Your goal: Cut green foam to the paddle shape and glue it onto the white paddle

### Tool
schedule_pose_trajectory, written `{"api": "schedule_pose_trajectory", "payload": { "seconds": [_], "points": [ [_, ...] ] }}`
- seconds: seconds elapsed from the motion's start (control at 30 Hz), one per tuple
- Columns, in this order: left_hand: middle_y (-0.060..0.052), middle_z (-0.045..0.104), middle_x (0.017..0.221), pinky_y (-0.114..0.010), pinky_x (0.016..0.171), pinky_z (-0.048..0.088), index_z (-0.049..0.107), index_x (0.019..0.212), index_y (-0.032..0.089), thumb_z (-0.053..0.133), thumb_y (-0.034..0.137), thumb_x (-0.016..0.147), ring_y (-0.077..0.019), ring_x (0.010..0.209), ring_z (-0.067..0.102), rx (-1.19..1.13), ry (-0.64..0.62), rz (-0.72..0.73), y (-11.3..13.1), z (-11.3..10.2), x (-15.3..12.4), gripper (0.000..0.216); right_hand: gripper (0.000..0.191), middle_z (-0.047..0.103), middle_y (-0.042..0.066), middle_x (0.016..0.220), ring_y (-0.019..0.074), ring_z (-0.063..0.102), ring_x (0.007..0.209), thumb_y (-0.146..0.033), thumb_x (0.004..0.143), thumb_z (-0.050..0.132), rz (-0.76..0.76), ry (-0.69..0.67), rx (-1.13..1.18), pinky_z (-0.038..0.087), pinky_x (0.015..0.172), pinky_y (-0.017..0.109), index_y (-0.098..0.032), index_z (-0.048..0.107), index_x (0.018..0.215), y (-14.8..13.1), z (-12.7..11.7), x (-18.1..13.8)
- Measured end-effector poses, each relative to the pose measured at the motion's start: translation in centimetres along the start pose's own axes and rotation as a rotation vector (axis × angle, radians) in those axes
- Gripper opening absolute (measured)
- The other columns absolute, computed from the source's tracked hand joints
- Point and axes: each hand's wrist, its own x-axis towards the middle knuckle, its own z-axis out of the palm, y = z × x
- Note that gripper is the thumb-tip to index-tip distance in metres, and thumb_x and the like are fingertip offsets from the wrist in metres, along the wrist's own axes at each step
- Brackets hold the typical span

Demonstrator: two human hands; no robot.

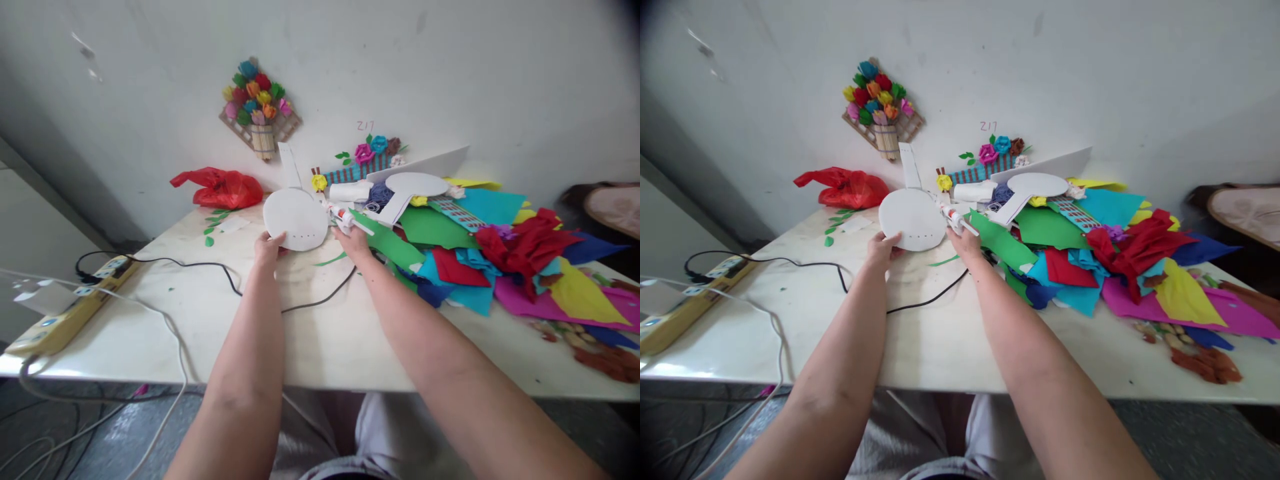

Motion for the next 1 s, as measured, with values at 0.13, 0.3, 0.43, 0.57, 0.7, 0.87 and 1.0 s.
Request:
{"api": "schedule_pose_trajectory", "payload": {
  "seconds": [0.13, 0.3, 0.43, 0.57, 0.7, 0.87, 1.0],
  "points": [
    [-0.004, 0.06, 0.066, -0.031, 0.053, 0.053, 0.059, 0.082, 0.014, 0.074, 0.014, 0.066, -0.0122, 0.049, 0.056, 0.053, 0.008, 0.003, -0.1, -0.3, 0.3, 0.022, 0.012, 0.053, -0.004, 0.045, 0.0069, 0.041, 0.035, -0.025, 0.068, 0.068, -0.045, -0.174, -0.037, 0.031, 0.036, 0.019, -0.014, 0.062, 0.066, -0.1, 0.0, -0.5],
    [-0.002, 0.057, 0.06, -0.03, 0.053, 0.052, 0.059, 0.077, 0.014, 0.072, 0.014, 0.068, -0.0121, 0.048, 0.054, 0.082, 0.031, 0.005, 0.0, -0.3, 0.3, 0.016, 0.017, 0.054, -0.003, 0.04, 0.0043, 0.034, 0.027, -0.024, 0.066, 0.072, 0.043, -0.309, -0.066, 0.024, 0.029, 0.017, -0.013, 0.061, 0.059, -0.3, -0.3, -0.9],
    [-0.003, 0.06, 0.065, -0.03, 0.055, 0.053, 0.06, 0.077, 0.014, 0.071, 0.012, 0.067, -0.0124, 0.051, 0.056, 0.064, 0.035, 0.019, 0.1, -0.1, 0.0, 0.015, 0.021, 0.054, -0.002, 0.038, 0.0033, 0.033, 0.025, -0.024, 0.067, 0.074, 0.048, -0.338, -0.099, 0.024, 0.028, 0.016, -0.013, 0.06, 0.056, -0.7, -0.3, -1.2],
    [-0.005, 0.061, 0.068, -0.031, 0.057, 0.053, 0.061, 0.076, 0.013, 0.072, 0.011, 0.066, -0.0137, 0.055, 0.058, 0.038, 0.027, 0.019, -0.1, -0.2, 0.2, 0.015, 0.025, 0.051, -0.003, 0.035, 0.0033, 0.03, 0.023, -0.026, 0.067, 0.075, 0.049, -0.342, -0.149, 0.022, 0.025, 0.016, -0.014, 0.059, 0.053, -0.8, -0.3, -1.2],
    [-0.004, 0.061, 0.066, -0.032, 0.056, 0.053, 0.061, 0.076, 0.013, 0.072, 0.012, 0.066, -0.0139, 0.053, 0.058, 0.049, 0.019, 0.024, -0.5, -0.4, 0.8, 0.015, 0.025, 0.051, -0.003, 0.035, 0.0039, 0.031, 0.023, -0.028, 0.067, 0.075, 0.045, -0.343, -0.209, 0.023, 0.024, 0.016, -0.014, 0.06, 0.055, -0.8, -0.2, -1.1],
    [-0.004, 0.061, 0.063, -0.031, 0.054, 0.054, 0.06, 0.08, 0.013, 0.069, 0.013, 0.069, -0.0139, 0.052, 0.058, 0.064, -0.006, 0.027, -0.6, -0.4, 0.9, 0.014, 0.025, 0.05, -0.003, 0.036, 0.0046, 0.032, 0.024, -0.029, 0.069, 0.074, 0.034, -0.336, -0.303, 0.023, 0.024, 0.017, -0.014, 0.059, 0.055, -1.0, 0.0, -1.2],
    [-0.004, 0.061, 0.064, -0.032, 0.055, 0.054, 0.06, 0.081, 0.014, 0.07, 0.013, 0.069, -0.0145, 0.052, 0.058, 0.057, 0.002, 0.014, -0.5, -0.3, 0.6, 0.016, 0.023, 0.05, -0.002, 0.036, 0.0044, 0.032, 0.025, -0.029, 0.07, 0.073, 0.03, -0.331, -0.335, 0.023, 0.025, 0.017, -0.013, 0.061, 0.059, -1.0, 0.0, -1.1]
  ]
}}
